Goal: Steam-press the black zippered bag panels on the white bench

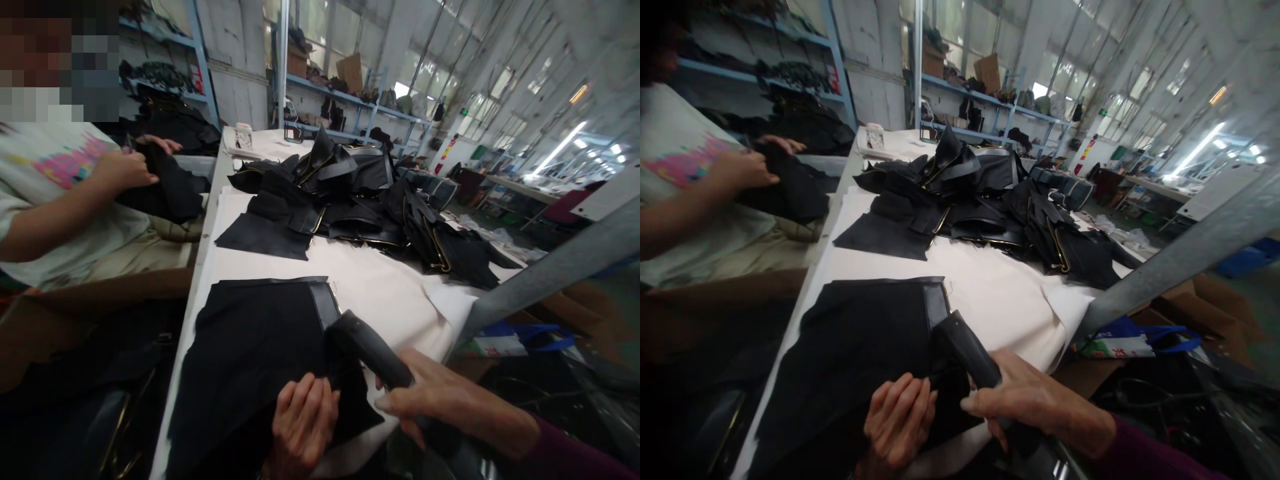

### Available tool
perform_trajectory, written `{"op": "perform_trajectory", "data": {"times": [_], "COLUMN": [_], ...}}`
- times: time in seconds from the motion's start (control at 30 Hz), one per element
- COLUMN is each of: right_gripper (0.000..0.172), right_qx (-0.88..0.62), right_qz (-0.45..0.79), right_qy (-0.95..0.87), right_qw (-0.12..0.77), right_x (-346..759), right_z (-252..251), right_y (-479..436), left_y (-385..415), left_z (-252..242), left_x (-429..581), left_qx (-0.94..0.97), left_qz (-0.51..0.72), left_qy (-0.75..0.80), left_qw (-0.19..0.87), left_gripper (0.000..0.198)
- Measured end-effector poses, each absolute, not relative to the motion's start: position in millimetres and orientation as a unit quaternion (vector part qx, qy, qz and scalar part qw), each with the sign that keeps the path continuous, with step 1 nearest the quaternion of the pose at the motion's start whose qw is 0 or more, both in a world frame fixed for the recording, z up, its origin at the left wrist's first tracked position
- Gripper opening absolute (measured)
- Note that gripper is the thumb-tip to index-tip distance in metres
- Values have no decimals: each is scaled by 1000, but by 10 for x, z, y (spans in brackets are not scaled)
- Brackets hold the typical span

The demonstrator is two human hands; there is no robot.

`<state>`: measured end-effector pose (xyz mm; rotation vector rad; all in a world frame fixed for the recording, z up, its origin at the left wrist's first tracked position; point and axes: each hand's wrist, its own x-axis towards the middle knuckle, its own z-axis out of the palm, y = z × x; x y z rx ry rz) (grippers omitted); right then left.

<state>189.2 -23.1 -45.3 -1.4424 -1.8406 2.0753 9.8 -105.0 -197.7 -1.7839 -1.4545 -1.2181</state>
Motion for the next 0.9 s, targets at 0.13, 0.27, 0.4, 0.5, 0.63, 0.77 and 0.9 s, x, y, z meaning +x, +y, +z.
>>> {"op": "perform_trajectory", "data": {"times": [0.13, 0.27, 0.4, 0.5, 0.63, 0.77, 0.9], "right_gripper": [35, 41, 41, 39, 36, 34, 24], "right_qx": [-479, -506, -503, -481, -477, -449, -408], "right_qz": [626, 609, 622, 633, 637, 669, 684], "right_qy": [-613, -609, -600, -606, -605, -592, -605], "right_qw": [55, 32, -13, -16, -25, -24, -14], "right_x": [1806, 1888, 1979, 2009, 1960, 1734, 1421], "right_z": [-341, -192, -219, -358, -449, -441, -463], "right_y": [-145, -220, -362, -415, -395, -248, 29], "left_y": [-1070, -1066, -1056, -1056, -1058, -1053, -1050], "left_z": [-1982, -2021, -2012, -2004, -2029, -2062, -2050], "left_x": [95, 103, 111, 112, 120, 135, 137], "left_qx": [-660, -655, -653, -653, -648, -646, -645], "left_qz": [-453, -455, -459, -462, -469, -475, -472], "left_qy": [-541, -548, -547, -546, -541, -538, -544], "left_qw": [258, 254, 253, 251, 259, 259, 256], "left_gripper": [10, 13, 11, 11, 11, 6, 6]}}
